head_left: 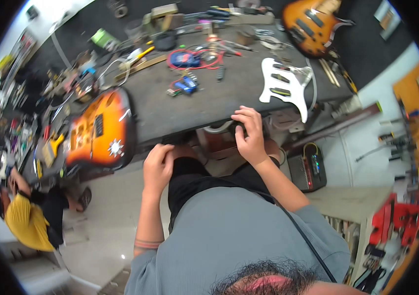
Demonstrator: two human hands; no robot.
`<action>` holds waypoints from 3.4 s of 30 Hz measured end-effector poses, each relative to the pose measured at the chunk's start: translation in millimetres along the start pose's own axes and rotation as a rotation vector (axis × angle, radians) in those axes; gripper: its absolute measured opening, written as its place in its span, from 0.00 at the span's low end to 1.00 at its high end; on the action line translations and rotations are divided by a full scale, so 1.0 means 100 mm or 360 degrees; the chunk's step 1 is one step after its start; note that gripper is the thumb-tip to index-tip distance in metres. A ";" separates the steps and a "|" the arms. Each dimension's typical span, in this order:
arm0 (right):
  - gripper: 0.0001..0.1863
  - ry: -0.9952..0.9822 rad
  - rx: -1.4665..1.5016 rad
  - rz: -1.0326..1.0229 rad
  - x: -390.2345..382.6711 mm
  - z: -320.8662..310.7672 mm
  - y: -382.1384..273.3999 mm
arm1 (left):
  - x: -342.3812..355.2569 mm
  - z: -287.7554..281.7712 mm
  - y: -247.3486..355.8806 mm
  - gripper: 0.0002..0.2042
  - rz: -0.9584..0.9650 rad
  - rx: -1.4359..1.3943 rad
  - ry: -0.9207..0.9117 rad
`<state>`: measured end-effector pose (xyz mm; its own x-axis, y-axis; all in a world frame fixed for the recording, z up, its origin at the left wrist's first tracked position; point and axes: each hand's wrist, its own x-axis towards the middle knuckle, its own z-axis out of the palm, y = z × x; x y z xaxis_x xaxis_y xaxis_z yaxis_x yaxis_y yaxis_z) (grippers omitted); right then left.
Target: The person tests the electronic components of a guitar using a multimeter by placing probes on a circuit board and various metal contact points, then handles a pickguard assembly and a humbucker pickup near the guitar body.
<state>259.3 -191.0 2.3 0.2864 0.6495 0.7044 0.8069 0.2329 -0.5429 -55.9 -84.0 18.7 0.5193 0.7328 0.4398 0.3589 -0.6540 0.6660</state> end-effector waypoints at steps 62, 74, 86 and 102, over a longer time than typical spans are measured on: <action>0.29 0.0227 0.1723 0.1146 0.61 -1.08 1.02 | 2.16 2.11 1.51 0.04 0.1022 0.0256 0.0397; 0.25 0.0238 0.1635 0.1346 0.26 -1.33 0.96 | 1.66 2.18 1.47 0.17 0.1287 0.0196 -0.0240; 0.29 0.0445 0.1485 0.1334 0.25 -1.17 0.99 | 2.80 2.34 0.85 0.25 0.0068 0.0691 -0.0542; 0.27 0.0667 0.1303 0.1446 0.22 -0.75 0.73 | 2.38 2.09 1.15 0.24 -0.0408 -0.0098 -0.0696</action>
<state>362.9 -213.8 12.9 0.8217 0.5673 -0.0547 -0.2680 0.2998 -0.9156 271.0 -24.1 73.5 0.7014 0.7123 -0.0272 0.4778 -0.4415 0.7595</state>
